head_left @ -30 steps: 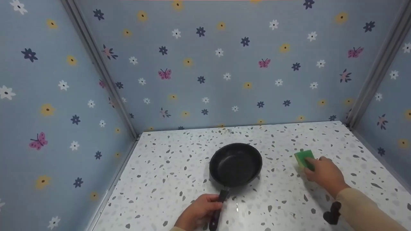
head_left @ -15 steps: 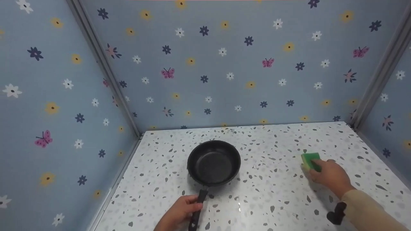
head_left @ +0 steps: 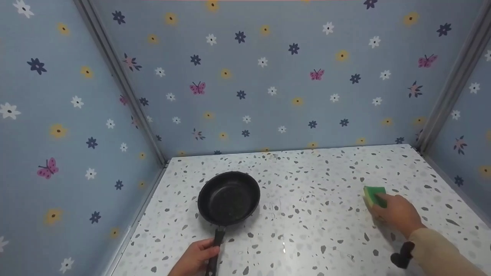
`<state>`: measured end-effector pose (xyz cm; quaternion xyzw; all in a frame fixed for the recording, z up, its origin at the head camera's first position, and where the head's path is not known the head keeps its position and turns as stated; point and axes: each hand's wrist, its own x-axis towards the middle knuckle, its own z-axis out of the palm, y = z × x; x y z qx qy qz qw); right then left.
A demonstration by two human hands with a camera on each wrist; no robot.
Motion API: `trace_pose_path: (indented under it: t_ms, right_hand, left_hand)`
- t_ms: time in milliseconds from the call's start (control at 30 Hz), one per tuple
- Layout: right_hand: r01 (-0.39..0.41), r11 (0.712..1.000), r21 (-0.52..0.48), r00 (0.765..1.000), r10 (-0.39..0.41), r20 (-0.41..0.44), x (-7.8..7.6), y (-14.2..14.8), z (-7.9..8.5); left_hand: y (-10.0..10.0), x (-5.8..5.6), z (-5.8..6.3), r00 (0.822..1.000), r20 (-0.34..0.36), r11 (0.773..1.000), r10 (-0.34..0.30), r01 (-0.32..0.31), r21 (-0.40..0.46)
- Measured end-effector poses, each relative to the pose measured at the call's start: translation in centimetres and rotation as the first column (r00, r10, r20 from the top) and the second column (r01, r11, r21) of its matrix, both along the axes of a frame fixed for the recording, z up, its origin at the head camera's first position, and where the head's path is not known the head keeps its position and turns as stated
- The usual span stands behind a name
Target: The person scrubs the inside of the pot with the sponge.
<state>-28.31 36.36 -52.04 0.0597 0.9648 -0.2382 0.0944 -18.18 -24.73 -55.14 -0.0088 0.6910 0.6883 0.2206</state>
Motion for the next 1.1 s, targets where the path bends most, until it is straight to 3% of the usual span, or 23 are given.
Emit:
trace_pose_path:
  t_ms: [233,667,867,1100]
  right_hand:
    - [-0.044,0.999,0.012,0.997,0.044,-0.060,0.1,0.1,-1.1]
    - [-0.026,0.999,0.032,1.000,0.026,-0.004,0.0,0.1,-1.3]
    - [-0.040,0.991,0.125,0.996,0.050,-0.074,0.0,-0.1,-2.4]
    - [-0.055,0.978,0.200,0.990,0.080,-0.120,0.3,-0.5,-3.4]
  left_hand:
    - [-1.0,0.5,-0.4,0.999,0.027,0.999,0.037,-0.037,0.000]
    - [-1.3,0.6,-0.9,0.997,0.035,0.995,0.064,-0.066,0.072]
    - [-1.4,0.9,-1.4,0.997,0.037,0.997,0.063,-0.065,0.046]
    - [-1.3,1.2,-0.8,0.997,0.055,0.999,0.045,-0.046,0.002]
